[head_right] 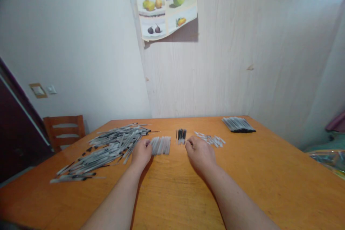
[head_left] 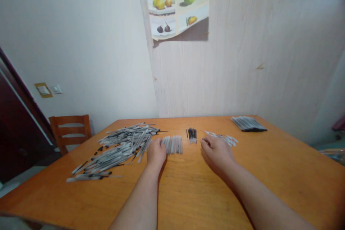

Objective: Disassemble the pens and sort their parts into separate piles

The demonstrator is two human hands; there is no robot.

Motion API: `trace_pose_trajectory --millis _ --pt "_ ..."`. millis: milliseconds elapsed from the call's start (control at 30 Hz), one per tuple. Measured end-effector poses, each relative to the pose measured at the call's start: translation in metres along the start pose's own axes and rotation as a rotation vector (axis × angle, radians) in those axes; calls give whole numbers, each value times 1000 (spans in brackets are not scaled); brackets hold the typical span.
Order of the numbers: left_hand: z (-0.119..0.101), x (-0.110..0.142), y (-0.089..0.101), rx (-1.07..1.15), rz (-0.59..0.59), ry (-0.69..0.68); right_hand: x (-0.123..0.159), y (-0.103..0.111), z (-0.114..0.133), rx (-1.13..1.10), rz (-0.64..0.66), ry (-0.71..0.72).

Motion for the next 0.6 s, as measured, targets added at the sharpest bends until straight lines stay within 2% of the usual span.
trace_pose_trajectory --millis 600 --pt "4 -1 -4 31 5 15 1 2 1 18 17 -19"
Point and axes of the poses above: each hand's wrist, its own x-axis away from the middle knuckle, its own y-axis out of the back of the hand, z = x × y, the point moved 2 cm from there along -x, towards the middle knuckle, and after that the axes turned 10 degrees about -y, right-handed, at the moved point
